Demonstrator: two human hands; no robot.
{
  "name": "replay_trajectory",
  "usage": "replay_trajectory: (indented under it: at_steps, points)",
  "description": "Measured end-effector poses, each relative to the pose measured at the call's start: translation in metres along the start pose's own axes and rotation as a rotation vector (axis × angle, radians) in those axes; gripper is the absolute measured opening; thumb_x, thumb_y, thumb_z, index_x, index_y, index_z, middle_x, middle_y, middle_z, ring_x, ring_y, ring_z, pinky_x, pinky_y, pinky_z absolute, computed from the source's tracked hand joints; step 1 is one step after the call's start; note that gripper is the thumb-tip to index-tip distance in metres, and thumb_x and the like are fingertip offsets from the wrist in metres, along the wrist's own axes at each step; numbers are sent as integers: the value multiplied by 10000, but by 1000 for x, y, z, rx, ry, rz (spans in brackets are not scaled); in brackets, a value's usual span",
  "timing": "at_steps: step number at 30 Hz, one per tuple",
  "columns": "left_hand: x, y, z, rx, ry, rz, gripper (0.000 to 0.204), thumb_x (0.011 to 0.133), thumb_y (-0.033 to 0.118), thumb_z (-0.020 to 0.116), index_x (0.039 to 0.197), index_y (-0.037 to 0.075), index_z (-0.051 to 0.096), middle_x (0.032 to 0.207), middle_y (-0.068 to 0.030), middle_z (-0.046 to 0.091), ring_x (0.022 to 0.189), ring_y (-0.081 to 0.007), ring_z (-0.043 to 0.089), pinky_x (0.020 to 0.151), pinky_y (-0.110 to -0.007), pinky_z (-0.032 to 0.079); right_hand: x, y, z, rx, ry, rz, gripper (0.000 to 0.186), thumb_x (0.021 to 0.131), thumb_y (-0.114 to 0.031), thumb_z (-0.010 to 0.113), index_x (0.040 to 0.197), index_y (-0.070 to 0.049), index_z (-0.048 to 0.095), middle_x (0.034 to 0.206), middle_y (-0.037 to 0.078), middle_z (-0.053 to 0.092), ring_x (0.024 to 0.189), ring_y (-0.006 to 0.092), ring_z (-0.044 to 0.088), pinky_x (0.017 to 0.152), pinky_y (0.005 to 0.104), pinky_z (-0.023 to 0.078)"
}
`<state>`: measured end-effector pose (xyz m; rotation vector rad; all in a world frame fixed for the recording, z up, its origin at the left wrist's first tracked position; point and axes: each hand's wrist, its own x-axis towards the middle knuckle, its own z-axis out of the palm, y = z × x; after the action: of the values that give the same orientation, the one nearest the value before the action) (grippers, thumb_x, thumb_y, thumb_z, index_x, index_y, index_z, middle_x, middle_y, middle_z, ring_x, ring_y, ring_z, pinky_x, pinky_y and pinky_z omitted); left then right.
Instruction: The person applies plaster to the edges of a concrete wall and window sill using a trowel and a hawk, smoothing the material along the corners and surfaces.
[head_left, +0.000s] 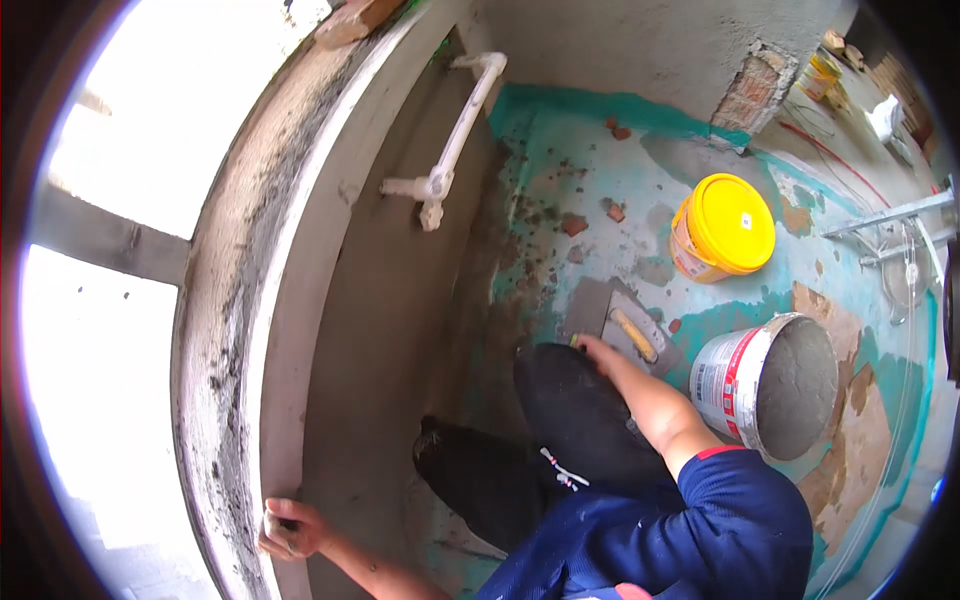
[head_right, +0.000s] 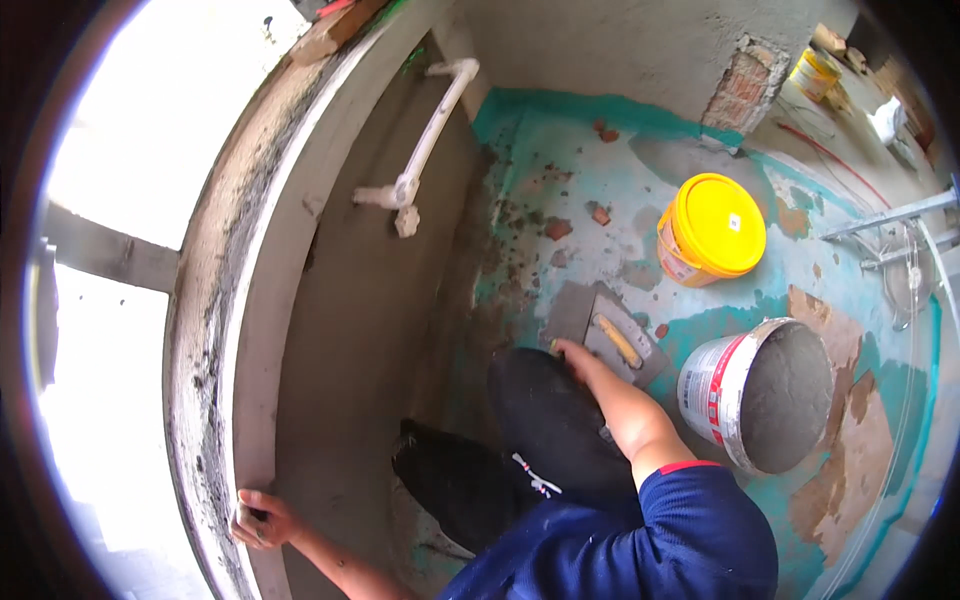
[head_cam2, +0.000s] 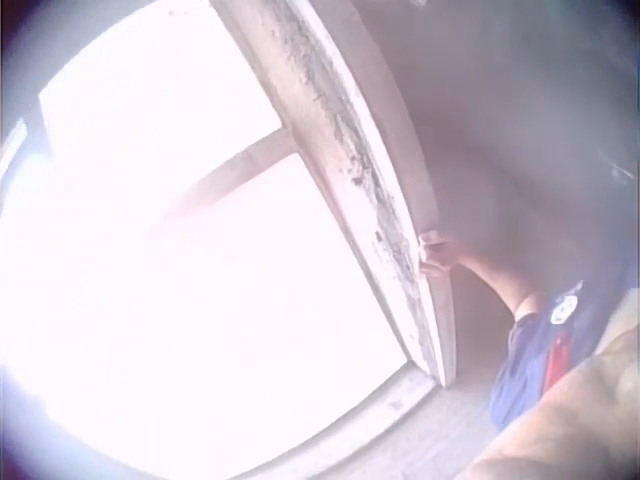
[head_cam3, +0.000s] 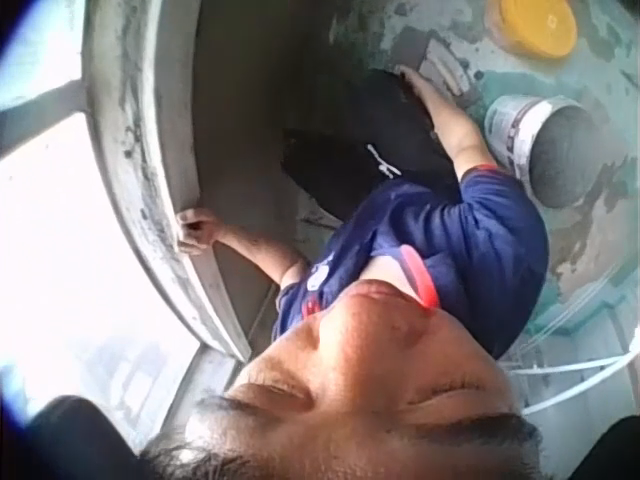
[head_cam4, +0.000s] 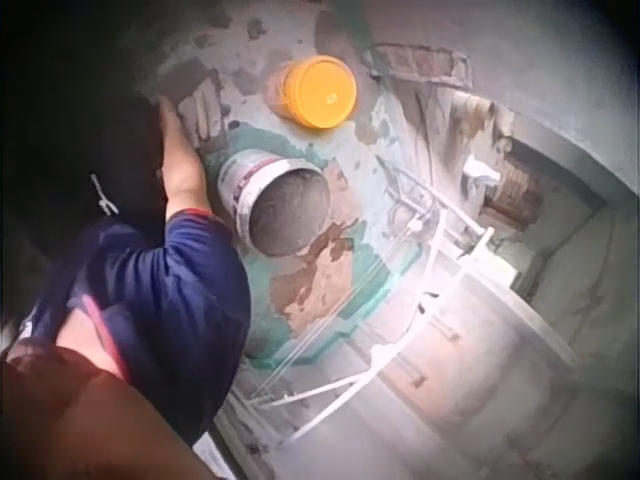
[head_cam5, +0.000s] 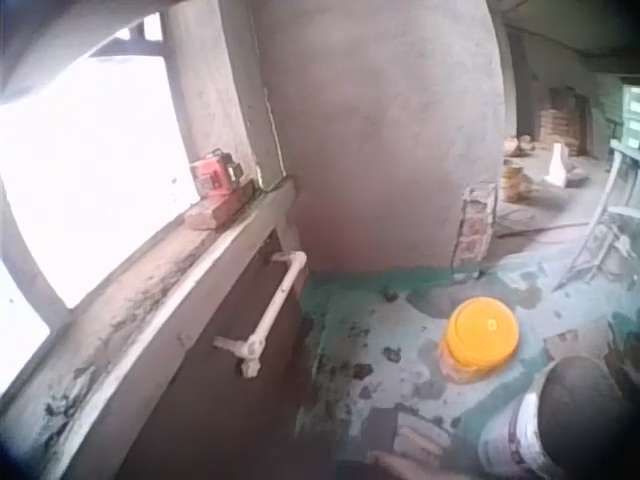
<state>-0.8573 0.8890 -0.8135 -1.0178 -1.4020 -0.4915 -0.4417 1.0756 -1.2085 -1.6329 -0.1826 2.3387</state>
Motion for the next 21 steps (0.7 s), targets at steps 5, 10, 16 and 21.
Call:
replay_trajectory:
  at_steps: [5,10,16,21]
  points:
    - [-4,-6,2,-26,3,16,250,847,155,658,653,38,553,642,-79,560,551,-254,516,524,-377,389,-34,-37,-7,59,283,-258,207,765,-263,602,796,-81,508,614,64,469,482,198,484,434,334,424]
    - [4,5,14,-45,30,42,225,817,144,691,659,31,577,620,-90,578,529,-260,516,483,-384,380,-236,-90,-50,-312,467,-655,563,829,-616,583,774,-56,569,613,-4,522,505,98,496,443,248,403]
    - [40,8,-10,-44,194,66,378,803,197,637,485,83,466,482,-65,432,420,-257,395,416,-405,277,-508,-57,-118,-640,921,-582,451,886,-431,594,636,-62,525,495,-12,457,403,91,441,379,271,343]
    - [53,12,-9,-119,225,217,368,818,187,632,502,77,478,500,-86,427,440,-275,404,445,-420,305,-526,23,-228,-462,878,67,536,823,-536,643,640,-40,551,532,45,479,416,164,442,406,332,361]
